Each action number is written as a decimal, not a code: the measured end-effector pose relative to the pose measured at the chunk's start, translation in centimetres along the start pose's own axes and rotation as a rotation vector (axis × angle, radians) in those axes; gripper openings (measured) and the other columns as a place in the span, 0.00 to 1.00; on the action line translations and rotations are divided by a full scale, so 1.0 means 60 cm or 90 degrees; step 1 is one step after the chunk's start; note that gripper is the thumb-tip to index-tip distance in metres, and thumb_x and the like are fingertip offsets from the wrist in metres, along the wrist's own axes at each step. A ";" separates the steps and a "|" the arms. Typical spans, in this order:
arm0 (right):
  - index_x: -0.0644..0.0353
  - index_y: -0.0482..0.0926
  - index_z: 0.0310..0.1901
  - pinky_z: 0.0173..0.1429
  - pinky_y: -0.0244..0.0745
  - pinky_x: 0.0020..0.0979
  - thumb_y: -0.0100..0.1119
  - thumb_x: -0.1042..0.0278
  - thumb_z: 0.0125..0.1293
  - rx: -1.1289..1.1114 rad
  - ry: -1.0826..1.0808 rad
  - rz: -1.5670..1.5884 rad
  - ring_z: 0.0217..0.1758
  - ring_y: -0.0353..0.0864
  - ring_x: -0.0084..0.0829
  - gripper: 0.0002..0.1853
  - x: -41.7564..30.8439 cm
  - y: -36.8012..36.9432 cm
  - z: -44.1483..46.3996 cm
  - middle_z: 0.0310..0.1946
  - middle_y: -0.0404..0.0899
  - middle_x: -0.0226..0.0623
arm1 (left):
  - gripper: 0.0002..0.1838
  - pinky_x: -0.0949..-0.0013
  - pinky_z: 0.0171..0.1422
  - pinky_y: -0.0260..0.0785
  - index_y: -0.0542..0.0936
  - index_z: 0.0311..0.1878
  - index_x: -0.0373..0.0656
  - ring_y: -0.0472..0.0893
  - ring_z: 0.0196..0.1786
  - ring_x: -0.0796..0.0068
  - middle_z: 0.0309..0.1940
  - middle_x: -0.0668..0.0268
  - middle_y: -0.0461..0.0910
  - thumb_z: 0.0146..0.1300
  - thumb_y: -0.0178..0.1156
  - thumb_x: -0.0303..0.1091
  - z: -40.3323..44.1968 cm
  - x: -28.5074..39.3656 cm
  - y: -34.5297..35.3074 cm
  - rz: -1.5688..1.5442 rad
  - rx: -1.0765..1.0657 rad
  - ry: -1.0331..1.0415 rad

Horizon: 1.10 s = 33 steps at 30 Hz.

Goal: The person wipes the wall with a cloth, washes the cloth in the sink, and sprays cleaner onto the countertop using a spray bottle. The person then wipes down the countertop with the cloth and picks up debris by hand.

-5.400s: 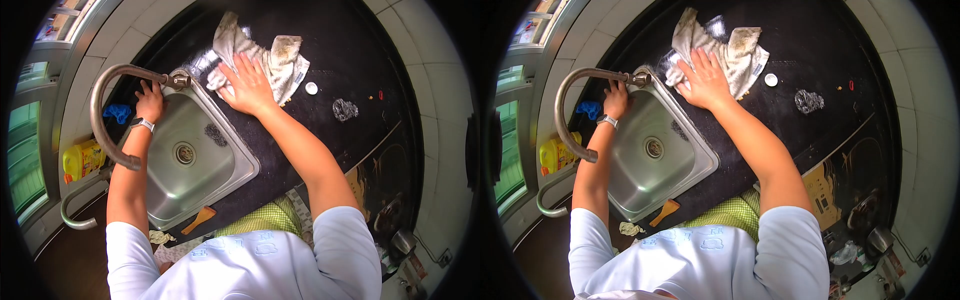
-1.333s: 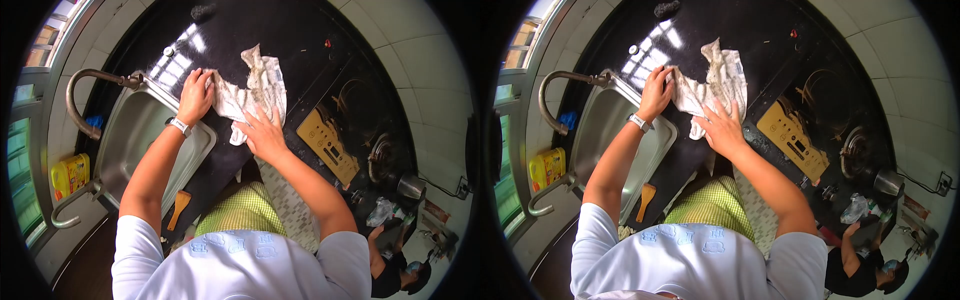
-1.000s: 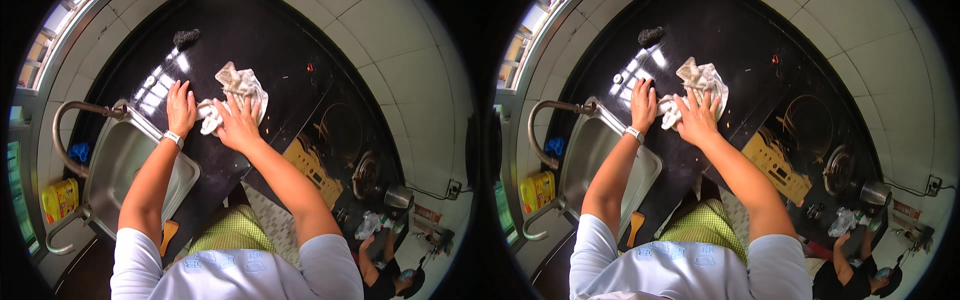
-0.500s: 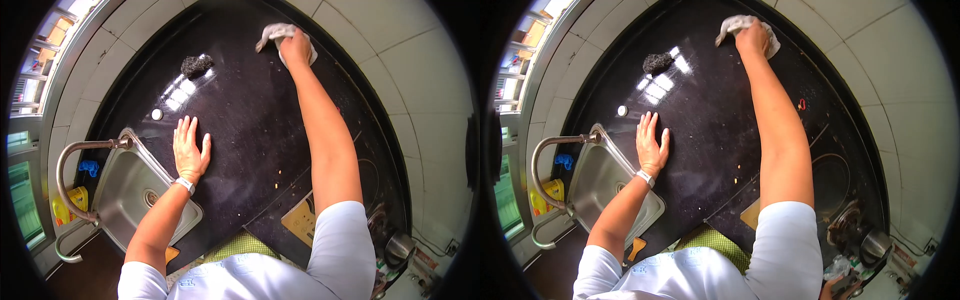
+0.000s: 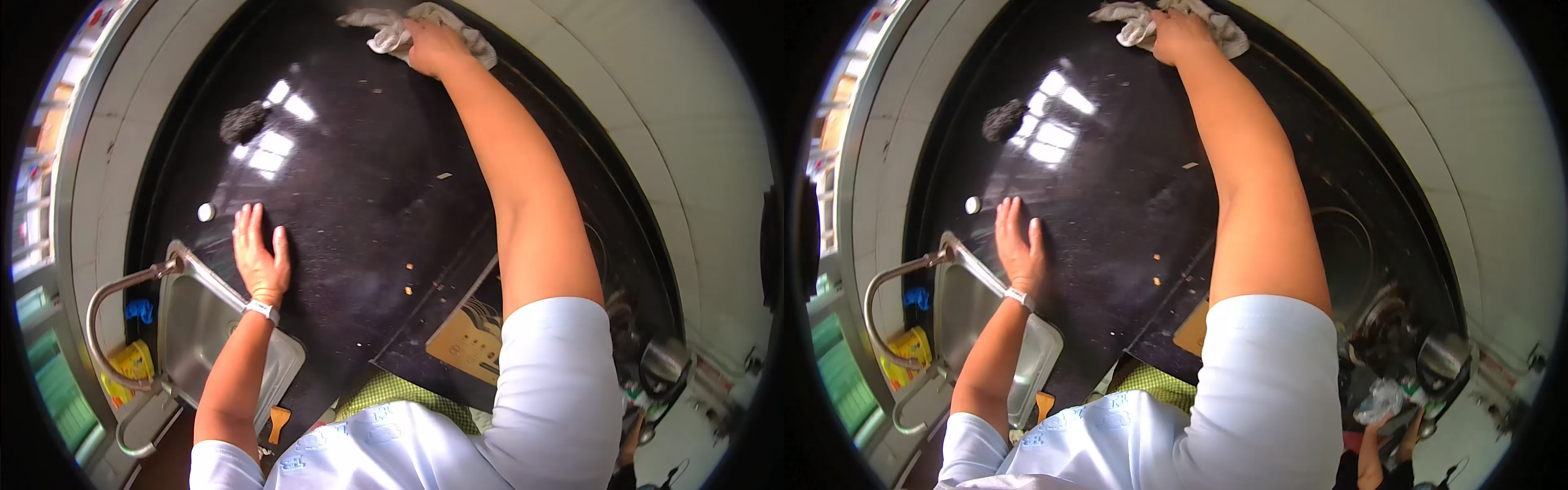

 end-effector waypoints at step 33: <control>0.63 0.73 0.54 0.58 0.68 0.35 0.58 0.67 0.50 0.115 0.558 0.053 0.53 0.74 0.49 0.26 0.500 -0.133 -0.568 0.50 0.76 0.48 | 0.26 0.59 0.71 0.48 0.65 0.63 0.41 0.58 0.68 0.55 0.64 0.53 0.62 0.62 0.53 0.40 -0.008 0.007 0.009 0.022 0.013 0.019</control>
Point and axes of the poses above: each hand's wrist, its own z-axis towards the middle knuckle, its own y-axis out of the palm, x = y × z, the point moved 3 cm from there along z, towards the middle knuckle
